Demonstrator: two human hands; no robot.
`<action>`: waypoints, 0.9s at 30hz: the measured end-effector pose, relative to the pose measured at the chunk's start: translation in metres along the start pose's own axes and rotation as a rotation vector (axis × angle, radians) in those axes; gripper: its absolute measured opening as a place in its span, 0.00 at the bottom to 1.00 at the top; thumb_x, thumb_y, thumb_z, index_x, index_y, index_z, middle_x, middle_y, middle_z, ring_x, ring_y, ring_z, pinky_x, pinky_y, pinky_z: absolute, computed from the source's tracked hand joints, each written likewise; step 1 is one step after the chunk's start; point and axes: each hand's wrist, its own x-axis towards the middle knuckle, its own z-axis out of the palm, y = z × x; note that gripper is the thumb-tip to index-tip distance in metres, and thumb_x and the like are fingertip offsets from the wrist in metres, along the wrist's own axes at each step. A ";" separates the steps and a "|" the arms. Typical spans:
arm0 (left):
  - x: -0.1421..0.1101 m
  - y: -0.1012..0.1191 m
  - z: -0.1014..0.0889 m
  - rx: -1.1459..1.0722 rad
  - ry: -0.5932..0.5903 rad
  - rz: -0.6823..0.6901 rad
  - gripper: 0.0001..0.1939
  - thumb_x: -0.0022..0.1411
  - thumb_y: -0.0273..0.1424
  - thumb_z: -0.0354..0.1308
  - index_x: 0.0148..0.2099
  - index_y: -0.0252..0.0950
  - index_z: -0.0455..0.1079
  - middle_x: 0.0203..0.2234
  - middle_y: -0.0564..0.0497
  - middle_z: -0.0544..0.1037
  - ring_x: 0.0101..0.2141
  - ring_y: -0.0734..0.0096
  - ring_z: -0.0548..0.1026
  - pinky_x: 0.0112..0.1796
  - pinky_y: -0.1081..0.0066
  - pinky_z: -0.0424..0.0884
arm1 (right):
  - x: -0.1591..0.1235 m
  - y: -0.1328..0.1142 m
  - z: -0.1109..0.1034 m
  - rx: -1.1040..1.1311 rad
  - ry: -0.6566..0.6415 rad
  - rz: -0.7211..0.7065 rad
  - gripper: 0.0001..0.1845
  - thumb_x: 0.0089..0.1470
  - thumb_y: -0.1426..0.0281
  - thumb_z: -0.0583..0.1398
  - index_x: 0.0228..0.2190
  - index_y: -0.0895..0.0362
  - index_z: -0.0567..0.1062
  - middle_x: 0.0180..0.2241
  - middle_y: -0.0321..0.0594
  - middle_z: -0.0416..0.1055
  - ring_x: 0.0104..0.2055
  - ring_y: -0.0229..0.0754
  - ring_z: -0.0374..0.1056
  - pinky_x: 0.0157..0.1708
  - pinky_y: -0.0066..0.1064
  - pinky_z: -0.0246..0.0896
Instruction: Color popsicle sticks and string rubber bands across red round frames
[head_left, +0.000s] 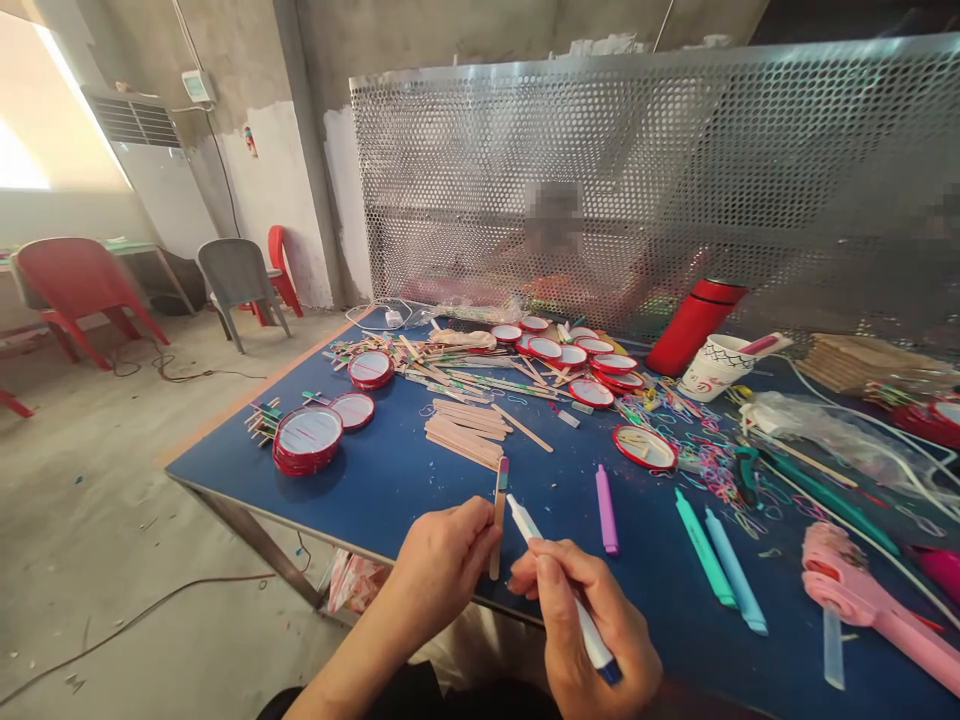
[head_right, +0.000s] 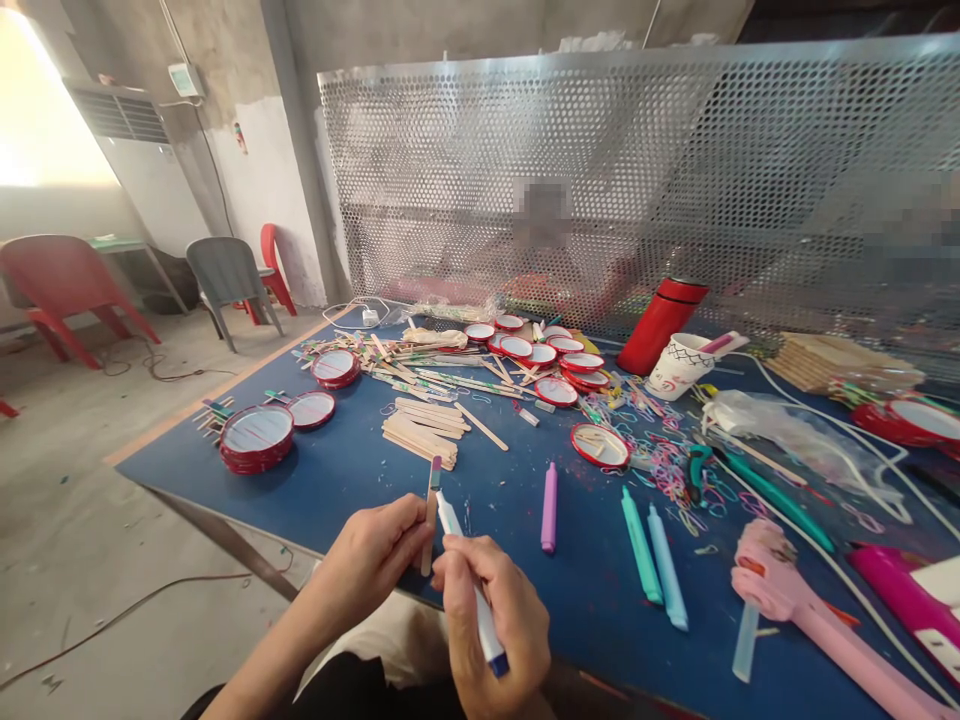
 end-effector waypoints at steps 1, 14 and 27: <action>0.000 0.001 0.000 -0.015 0.011 0.006 0.15 0.68 0.28 0.49 0.27 0.43 0.54 0.20 0.54 0.77 0.20 0.70 0.71 0.25 0.73 0.65 | 0.000 0.000 0.000 0.010 -0.009 -0.009 0.07 0.66 0.72 0.59 0.41 0.53 0.78 0.28 0.30 0.76 0.25 0.31 0.73 0.30 0.20 0.71; 0.000 0.001 0.000 -0.024 0.004 0.007 0.15 0.68 0.29 0.48 0.27 0.43 0.56 0.20 0.55 0.77 0.21 0.69 0.72 0.26 0.72 0.64 | 0.005 -0.003 -0.001 -0.018 -0.081 -0.035 0.07 0.66 0.72 0.58 0.41 0.51 0.76 0.26 0.27 0.75 0.25 0.30 0.73 0.32 0.19 0.69; 0.001 0.004 -0.002 0.034 -0.033 -0.014 0.15 0.69 0.30 0.46 0.28 0.43 0.52 0.21 0.54 0.77 0.22 0.70 0.72 0.26 0.72 0.65 | 0.004 -0.006 0.002 -0.004 0.018 -0.005 0.07 0.66 0.73 0.58 0.39 0.53 0.77 0.25 0.29 0.76 0.23 0.32 0.73 0.30 0.21 0.70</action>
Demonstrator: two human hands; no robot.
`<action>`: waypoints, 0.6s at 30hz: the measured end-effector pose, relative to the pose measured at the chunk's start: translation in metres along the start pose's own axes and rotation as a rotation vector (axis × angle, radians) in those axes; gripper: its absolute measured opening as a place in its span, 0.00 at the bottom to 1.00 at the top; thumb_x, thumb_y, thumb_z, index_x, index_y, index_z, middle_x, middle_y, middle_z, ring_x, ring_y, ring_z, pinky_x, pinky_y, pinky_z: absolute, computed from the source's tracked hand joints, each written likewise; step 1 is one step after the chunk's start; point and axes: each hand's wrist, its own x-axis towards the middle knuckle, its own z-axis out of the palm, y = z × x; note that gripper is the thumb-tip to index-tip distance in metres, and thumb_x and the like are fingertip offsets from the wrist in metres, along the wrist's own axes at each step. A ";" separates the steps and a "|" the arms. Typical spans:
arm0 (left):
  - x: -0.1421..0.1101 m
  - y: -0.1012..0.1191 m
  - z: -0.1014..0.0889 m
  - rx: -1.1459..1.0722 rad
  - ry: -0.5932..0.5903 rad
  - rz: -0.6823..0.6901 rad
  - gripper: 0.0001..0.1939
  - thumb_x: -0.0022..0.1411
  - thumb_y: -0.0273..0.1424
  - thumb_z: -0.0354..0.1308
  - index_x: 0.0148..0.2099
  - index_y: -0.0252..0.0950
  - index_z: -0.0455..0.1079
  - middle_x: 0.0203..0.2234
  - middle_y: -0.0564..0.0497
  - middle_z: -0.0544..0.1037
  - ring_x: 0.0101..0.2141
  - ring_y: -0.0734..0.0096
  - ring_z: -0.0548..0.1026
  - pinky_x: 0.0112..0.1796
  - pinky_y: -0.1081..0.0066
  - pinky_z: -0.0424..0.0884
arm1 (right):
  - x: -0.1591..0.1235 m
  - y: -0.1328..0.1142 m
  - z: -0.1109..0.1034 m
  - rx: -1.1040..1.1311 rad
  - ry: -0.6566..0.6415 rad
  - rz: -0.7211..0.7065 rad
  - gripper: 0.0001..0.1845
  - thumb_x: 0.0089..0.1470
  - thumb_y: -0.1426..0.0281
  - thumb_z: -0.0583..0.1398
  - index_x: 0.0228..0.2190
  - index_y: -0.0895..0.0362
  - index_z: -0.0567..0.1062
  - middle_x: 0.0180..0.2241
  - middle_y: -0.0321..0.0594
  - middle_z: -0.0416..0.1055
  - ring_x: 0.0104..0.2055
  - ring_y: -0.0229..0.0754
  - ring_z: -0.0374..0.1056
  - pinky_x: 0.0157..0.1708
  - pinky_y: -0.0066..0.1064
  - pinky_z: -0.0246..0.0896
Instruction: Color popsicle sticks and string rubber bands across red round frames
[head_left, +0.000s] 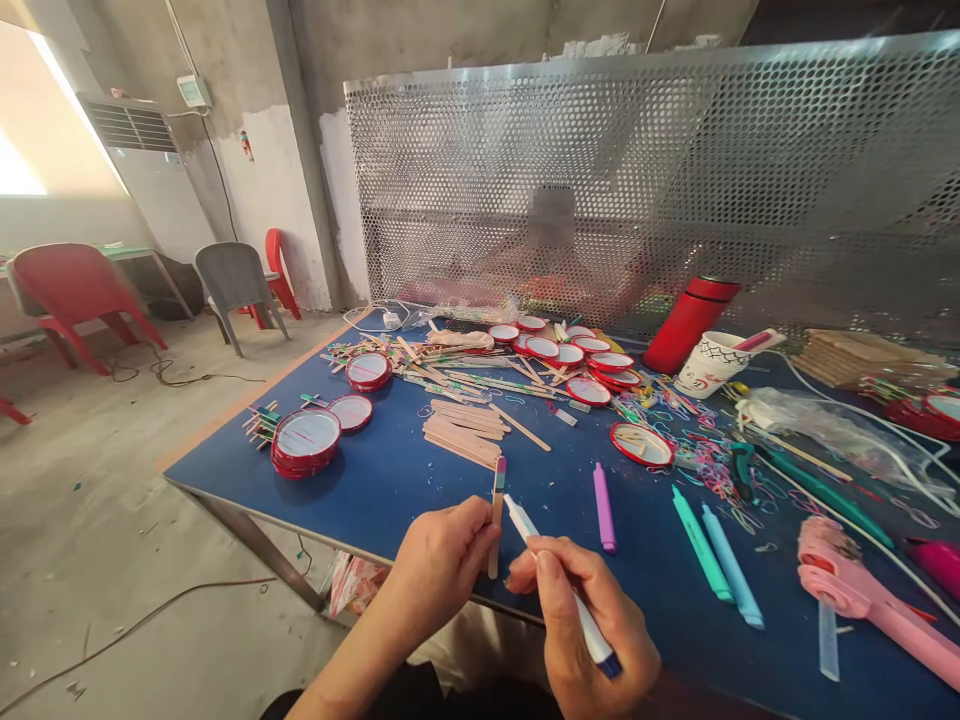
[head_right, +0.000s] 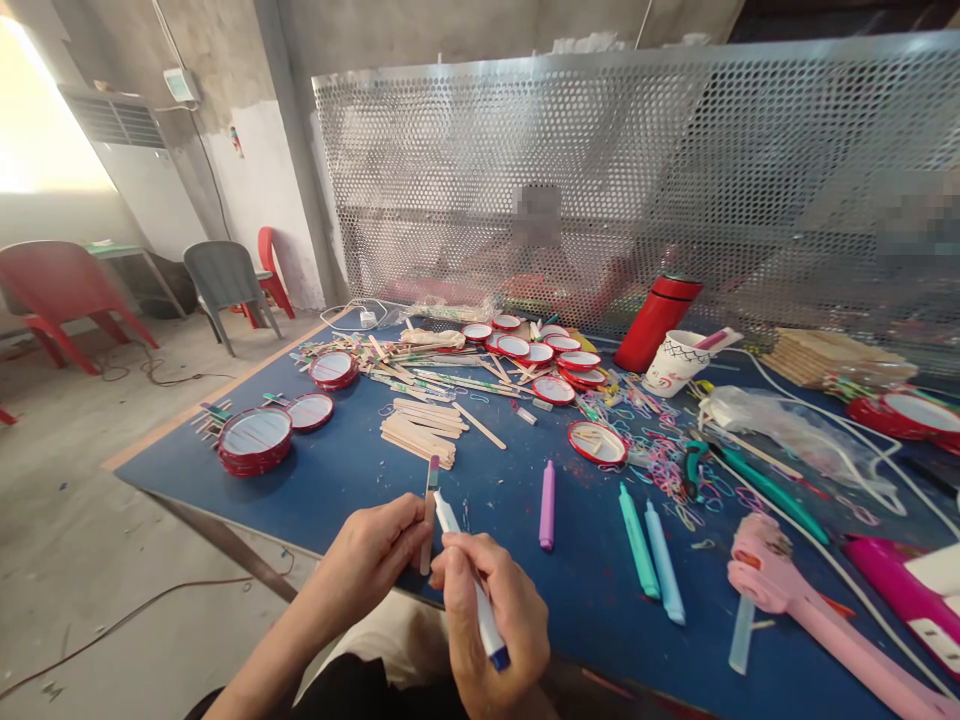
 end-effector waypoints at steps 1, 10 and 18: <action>0.000 0.000 0.000 -0.007 0.007 0.008 0.15 0.69 0.30 0.46 0.28 0.43 0.52 0.21 0.54 0.76 0.21 0.70 0.71 0.26 0.72 0.64 | 0.001 0.000 0.000 0.001 -0.008 -0.007 0.07 0.65 0.73 0.58 0.40 0.53 0.77 0.25 0.29 0.76 0.23 0.32 0.73 0.30 0.22 0.70; 0.000 0.001 -0.001 -0.069 0.056 0.022 0.16 0.68 0.29 0.49 0.26 0.43 0.55 0.19 0.54 0.77 0.20 0.69 0.72 0.25 0.71 0.66 | 0.001 0.000 0.000 -0.008 -0.003 -0.004 0.07 0.65 0.74 0.59 0.39 0.53 0.77 0.26 0.29 0.76 0.23 0.31 0.73 0.29 0.21 0.69; 0.000 0.000 0.000 -0.036 0.002 0.003 0.15 0.70 0.30 0.46 0.28 0.43 0.53 0.20 0.55 0.76 0.21 0.69 0.72 0.26 0.72 0.66 | 0.000 0.000 -0.001 0.004 -0.025 -0.019 0.07 0.65 0.74 0.59 0.41 0.53 0.77 0.26 0.30 0.76 0.24 0.33 0.74 0.29 0.22 0.70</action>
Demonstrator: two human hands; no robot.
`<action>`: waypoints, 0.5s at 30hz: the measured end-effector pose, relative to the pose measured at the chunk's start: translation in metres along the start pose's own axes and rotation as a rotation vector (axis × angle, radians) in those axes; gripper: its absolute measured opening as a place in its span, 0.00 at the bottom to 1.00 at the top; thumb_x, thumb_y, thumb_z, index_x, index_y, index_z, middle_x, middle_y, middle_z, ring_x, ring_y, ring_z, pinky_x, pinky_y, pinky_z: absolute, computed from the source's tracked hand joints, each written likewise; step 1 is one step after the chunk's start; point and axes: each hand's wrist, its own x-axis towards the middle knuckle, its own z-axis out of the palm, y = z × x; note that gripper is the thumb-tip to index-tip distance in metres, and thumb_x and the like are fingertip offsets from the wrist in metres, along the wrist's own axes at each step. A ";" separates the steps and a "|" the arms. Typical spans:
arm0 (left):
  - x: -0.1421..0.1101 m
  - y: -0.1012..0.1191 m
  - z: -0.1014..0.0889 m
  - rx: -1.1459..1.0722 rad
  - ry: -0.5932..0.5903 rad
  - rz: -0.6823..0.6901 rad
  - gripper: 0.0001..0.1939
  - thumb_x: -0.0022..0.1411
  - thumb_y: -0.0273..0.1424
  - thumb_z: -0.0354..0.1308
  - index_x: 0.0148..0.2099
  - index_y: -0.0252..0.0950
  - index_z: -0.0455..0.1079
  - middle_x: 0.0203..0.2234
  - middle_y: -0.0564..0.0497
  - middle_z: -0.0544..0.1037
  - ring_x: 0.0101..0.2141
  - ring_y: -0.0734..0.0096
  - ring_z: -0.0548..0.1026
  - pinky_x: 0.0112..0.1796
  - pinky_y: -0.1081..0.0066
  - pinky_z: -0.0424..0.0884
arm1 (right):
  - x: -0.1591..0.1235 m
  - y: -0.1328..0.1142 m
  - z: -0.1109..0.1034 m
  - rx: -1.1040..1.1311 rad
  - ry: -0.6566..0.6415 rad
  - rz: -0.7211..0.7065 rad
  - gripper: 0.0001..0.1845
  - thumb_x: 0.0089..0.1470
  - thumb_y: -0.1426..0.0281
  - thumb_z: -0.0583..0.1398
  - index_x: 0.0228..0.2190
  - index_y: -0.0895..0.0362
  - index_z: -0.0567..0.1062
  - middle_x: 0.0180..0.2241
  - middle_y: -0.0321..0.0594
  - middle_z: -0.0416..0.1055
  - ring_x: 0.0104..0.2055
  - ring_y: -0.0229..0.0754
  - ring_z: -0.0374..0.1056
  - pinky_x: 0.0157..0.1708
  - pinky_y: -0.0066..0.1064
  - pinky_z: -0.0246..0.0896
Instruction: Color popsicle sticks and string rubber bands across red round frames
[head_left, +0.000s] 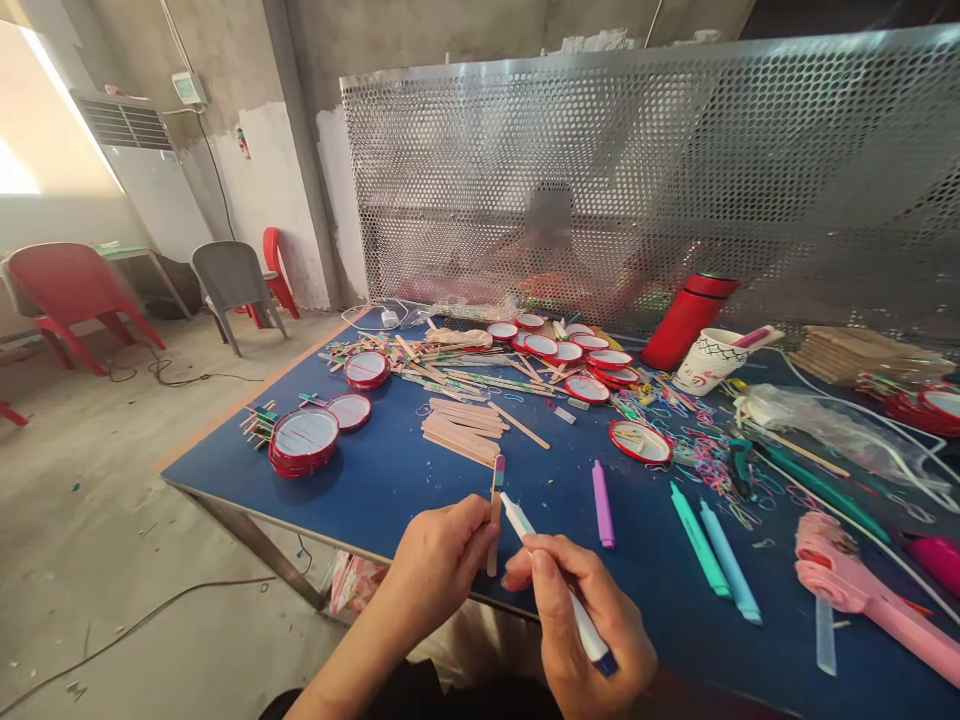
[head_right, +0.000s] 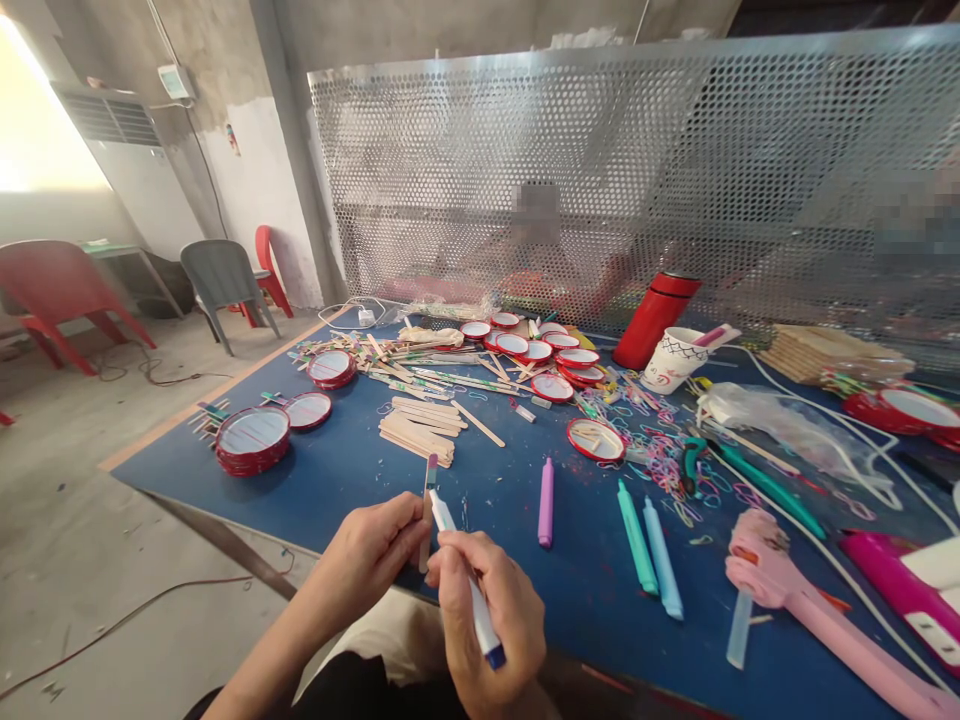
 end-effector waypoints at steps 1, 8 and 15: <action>0.000 0.000 0.000 -0.012 0.002 0.010 0.15 0.70 0.30 0.46 0.28 0.43 0.53 0.20 0.55 0.76 0.21 0.70 0.72 0.26 0.73 0.66 | 0.000 0.000 0.000 0.000 -0.013 -0.015 0.07 0.64 0.74 0.59 0.41 0.53 0.77 0.26 0.30 0.77 0.24 0.33 0.74 0.29 0.22 0.70; -0.001 -0.003 0.000 0.010 -0.005 -0.008 0.16 0.70 0.30 0.47 0.27 0.42 0.54 0.21 0.54 0.76 0.22 0.72 0.72 0.26 0.73 0.65 | -0.001 0.002 0.000 -0.032 0.043 0.023 0.07 0.65 0.73 0.59 0.40 0.53 0.78 0.26 0.30 0.77 0.23 0.33 0.74 0.30 0.23 0.71; 0.000 -0.002 0.000 0.007 0.028 0.017 0.16 0.69 0.29 0.48 0.26 0.42 0.53 0.19 0.55 0.74 0.20 0.70 0.70 0.25 0.72 0.64 | -0.001 0.001 -0.001 -0.041 0.012 0.013 0.07 0.65 0.72 0.58 0.39 0.53 0.77 0.25 0.30 0.77 0.22 0.33 0.73 0.29 0.23 0.70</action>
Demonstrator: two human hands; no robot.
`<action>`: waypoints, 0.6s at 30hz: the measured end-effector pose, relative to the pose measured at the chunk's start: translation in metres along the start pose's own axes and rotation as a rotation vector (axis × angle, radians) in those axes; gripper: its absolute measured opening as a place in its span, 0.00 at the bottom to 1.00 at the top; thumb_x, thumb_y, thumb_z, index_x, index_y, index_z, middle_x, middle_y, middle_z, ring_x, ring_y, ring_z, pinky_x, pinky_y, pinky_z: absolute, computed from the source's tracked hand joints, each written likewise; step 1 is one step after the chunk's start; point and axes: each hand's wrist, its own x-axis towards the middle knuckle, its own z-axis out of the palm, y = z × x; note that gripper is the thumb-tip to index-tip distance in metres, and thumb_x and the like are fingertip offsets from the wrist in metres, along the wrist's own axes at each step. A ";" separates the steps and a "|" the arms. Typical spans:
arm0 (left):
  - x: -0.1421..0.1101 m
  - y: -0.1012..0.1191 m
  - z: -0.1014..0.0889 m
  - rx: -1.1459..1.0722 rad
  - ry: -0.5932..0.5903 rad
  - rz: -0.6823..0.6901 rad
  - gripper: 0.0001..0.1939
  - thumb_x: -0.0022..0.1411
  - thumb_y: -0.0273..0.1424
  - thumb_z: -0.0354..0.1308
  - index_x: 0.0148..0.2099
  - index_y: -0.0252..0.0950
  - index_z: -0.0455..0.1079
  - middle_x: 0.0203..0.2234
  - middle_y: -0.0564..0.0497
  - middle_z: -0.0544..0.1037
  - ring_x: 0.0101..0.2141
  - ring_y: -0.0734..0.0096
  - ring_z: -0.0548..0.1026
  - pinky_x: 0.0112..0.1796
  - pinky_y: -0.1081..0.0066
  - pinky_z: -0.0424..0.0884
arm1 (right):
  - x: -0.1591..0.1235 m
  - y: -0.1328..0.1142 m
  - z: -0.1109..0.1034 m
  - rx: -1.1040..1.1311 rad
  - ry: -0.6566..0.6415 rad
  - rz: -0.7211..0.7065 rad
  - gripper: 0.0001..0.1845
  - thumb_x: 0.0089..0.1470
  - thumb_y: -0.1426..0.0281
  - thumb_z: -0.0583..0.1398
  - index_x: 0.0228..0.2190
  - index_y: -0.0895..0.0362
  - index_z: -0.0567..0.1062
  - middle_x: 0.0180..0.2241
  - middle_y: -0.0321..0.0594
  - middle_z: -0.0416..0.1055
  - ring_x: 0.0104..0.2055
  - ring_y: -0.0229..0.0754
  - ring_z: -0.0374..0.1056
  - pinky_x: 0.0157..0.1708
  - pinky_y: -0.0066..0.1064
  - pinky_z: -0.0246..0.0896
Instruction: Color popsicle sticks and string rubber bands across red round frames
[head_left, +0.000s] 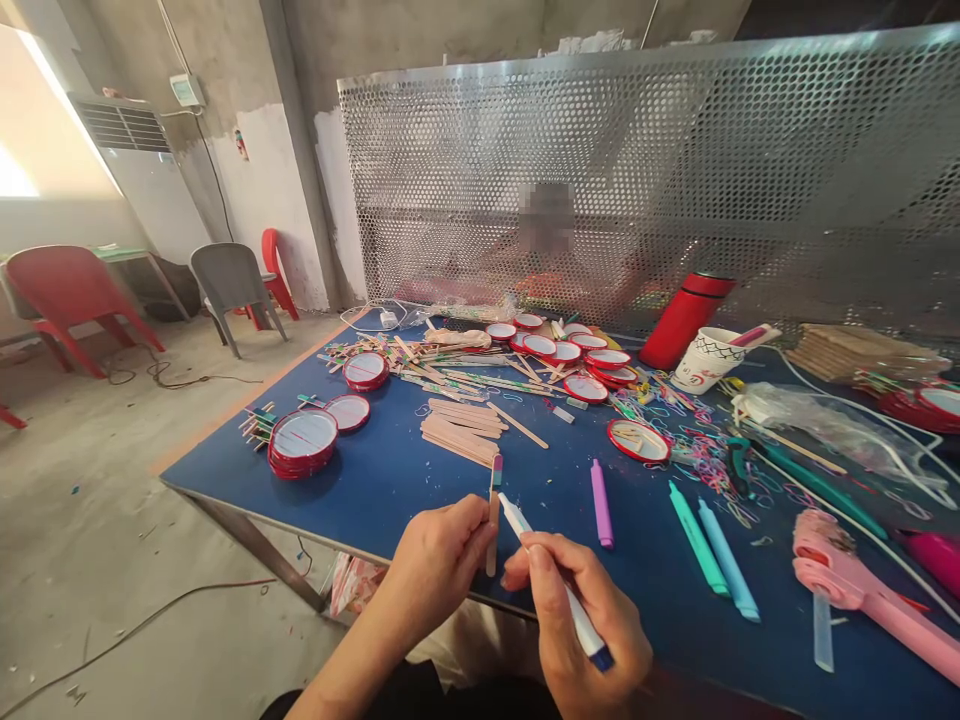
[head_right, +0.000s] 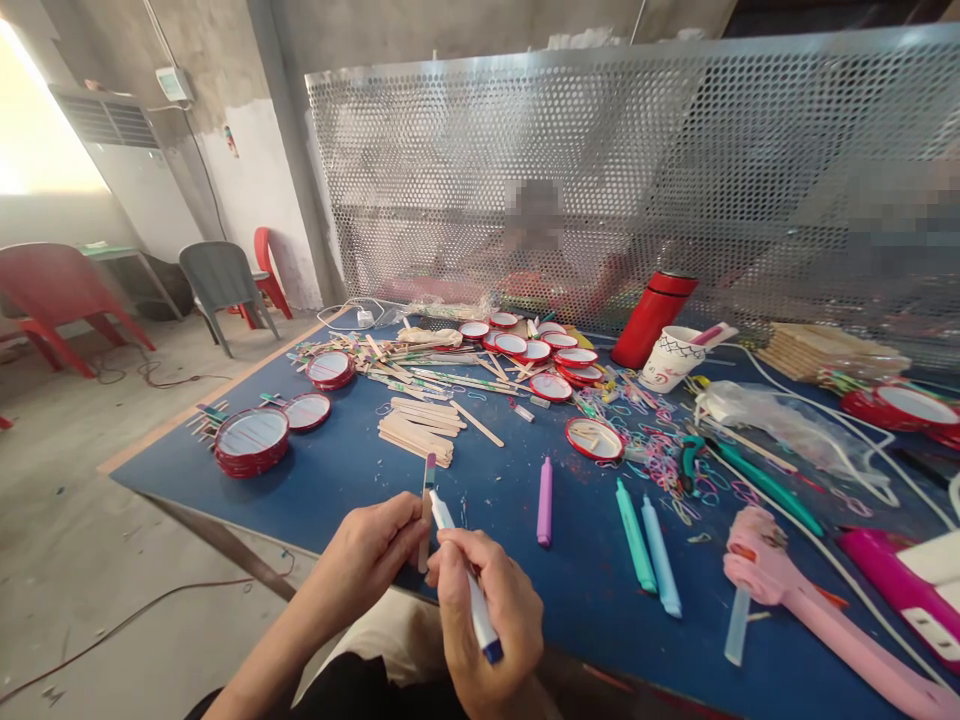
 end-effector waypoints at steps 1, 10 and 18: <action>0.000 0.000 0.000 0.005 -0.003 -0.003 0.16 0.69 0.29 0.48 0.26 0.42 0.53 0.20 0.55 0.75 0.21 0.70 0.71 0.25 0.72 0.65 | 0.000 0.000 0.000 -0.001 0.009 0.012 0.07 0.66 0.72 0.58 0.39 0.53 0.77 0.25 0.29 0.76 0.22 0.32 0.73 0.29 0.22 0.70; 0.000 -0.001 0.000 0.013 -0.021 -0.006 0.16 0.70 0.29 0.47 0.27 0.42 0.54 0.21 0.54 0.77 0.22 0.70 0.73 0.27 0.72 0.66 | 0.004 -0.004 0.002 -0.001 0.007 0.015 0.07 0.65 0.72 0.58 0.38 0.53 0.77 0.23 0.29 0.76 0.22 0.33 0.73 0.29 0.23 0.70; 0.000 -0.006 0.001 0.046 -0.075 -0.048 0.15 0.70 0.33 0.44 0.28 0.42 0.51 0.22 0.53 0.75 0.23 0.70 0.71 0.29 0.72 0.63 | 0.002 -0.002 0.001 0.006 0.021 0.014 0.07 0.65 0.73 0.58 0.38 0.54 0.77 0.23 0.30 0.76 0.22 0.35 0.73 0.29 0.25 0.71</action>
